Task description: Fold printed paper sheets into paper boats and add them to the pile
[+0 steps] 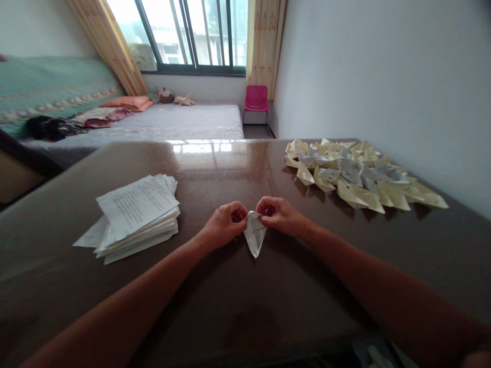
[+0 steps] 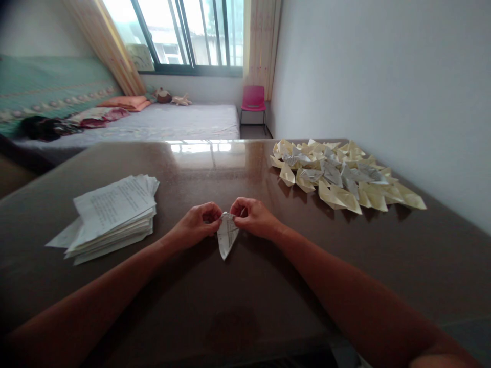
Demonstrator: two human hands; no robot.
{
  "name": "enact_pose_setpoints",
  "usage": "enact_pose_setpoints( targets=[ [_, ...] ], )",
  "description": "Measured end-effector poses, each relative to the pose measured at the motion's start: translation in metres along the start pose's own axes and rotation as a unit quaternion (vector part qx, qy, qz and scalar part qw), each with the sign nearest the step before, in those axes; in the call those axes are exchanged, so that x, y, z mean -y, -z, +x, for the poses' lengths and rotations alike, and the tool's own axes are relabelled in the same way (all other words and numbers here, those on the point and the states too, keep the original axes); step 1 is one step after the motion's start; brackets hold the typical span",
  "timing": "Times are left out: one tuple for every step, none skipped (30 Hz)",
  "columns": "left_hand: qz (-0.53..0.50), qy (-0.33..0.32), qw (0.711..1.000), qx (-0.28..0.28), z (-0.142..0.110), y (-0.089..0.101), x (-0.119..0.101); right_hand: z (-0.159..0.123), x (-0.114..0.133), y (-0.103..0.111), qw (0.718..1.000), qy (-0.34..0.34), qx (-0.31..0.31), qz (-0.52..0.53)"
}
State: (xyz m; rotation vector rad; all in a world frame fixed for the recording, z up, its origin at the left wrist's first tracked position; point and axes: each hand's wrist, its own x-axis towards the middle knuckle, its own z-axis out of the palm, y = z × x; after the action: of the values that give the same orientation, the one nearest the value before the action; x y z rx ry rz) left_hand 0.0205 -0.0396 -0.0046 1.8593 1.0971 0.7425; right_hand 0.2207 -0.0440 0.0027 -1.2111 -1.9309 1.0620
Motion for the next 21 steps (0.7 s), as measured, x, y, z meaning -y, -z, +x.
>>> enact_pose_setpoints(
  targets=[
    [-0.009,-0.006,1.000,0.000,-0.0001,0.0001,-0.0009,0.0007,-0.0022,0.0002,1.000,0.001,0.001,0.008],
    [-0.020,-0.012,1.000,-0.001,-0.0003,0.0000,-0.0016,0.0012,-0.0039,0.0003,1.000,0.001,0.002,0.015],
    [-0.028,-0.018,0.999,-0.002,-0.0004,-0.0003,-0.0021,0.0015,-0.0049,0.0005,1.000,0.000,0.005,0.023],
    [-0.036,-0.019,0.999,-0.003,-0.0005,-0.0009,-0.0023,0.0017,-0.0051,0.0007,0.999,-0.002,0.009,0.033],
    [-0.044,-0.016,0.999,-0.004,-0.0006,-0.0016,-0.0023,0.0016,-0.0047,0.0009,0.999,-0.005,0.015,0.046],
    [-0.053,-0.008,0.999,-0.005,-0.0007,-0.0025,-0.0022,0.0015,-0.0038,0.0012,0.998,-0.008,0.022,0.060],
    [-0.062,0.004,0.998,-0.006,-0.0008,-0.0034,-0.0021,0.0012,-0.0026,0.0014,0.997,-0.008,0.029,0.075],
    [-0.072,0.016,0.997,-0.006,-0.0010,-0.0042,-0.0021,0.0009,-0.0014,0.0016,0.995,-0.008,0.033,0.089],
    [-0.081,0.026,0.996,-0.006,-0.0012,-0.0049,-0.0023,0.0006,-0.0005,0.0016,0.994,-0.006,0.035,0.101],
    [-0.089,0.030,0.996,-0.005,-0.0014,-0.0054,-0.0026,0.0004,0.0001,0.0016,0.993,-0.005,0.033,0.109],
    [-0.096,0.030,0.995,-0.001,-0.0016,-0.0056,-0.0031,0.0004,0.0000,0.0015,0.993,-0.006,0.028,0.113],
    [-0.102,0.026,0.994,0.004,-0.0017,-0.0056,-0.0036,0.0005,-0.0005,0.0012,0.993,-0.009,0.021,0.113],
    [-0.107,0.021,0.994,0.007,-0.0017,-0.0054,-0.0041,0.0007,-0.0014,0.0008,0.994,-0.013,0.012,0.111],
    [-0.109,0.018,0.994,0.009,-0.0016,-0.0050,-0.0045,0.0010,-0.0025,0.0004,0.994,-0.017,0.005,0.109],
    [-0.110,0.017,0.994,0.011,-0.0014,-0.0046,-0.0047,0.0012,-0.0036,0.0000,0.994,-0.020,0.001,0.108],
    [-0.108,0.020,0.994,0.010,-0.0012,-0.0042,-0.0047,0.0015,-0.0044,-0.0003,0.994,-0.022,-0.002,0.109],
    [-0.104,0.024,0.994,0.009,-0.0009,-0.0038,-0.0044,0.0017,-0.0048,-0.0006,0.994,-0.024,-0.001,0.111],
    [-0.097,0.028,0.995,0.006,-0.0008,-0.0037,-0.0041,0.0017,-0.0046,-0.0008,0.993,-0.025,0.000,0.115],
    [-0.086,0.030,0.996,0.002,-0.0008,-0.0037,-0.0037,0.0016,-0.0039,-0.0009,0.993,-0.026,0.002,0.118],
    [-0.072,0.029,0.997,-0.004,-0.0009,-0.0039,-0.0034,0.0013,-0.0028,-0.0010,0.993,-0.026,0.003,0.119],
    [-0.054,0.027,0.998,-0.010,-0.0011,-0.0042,-0.0032,0.0009,-0.0015,-0.0010,0.993,-0.025,0.005,0.119]
  ],
)
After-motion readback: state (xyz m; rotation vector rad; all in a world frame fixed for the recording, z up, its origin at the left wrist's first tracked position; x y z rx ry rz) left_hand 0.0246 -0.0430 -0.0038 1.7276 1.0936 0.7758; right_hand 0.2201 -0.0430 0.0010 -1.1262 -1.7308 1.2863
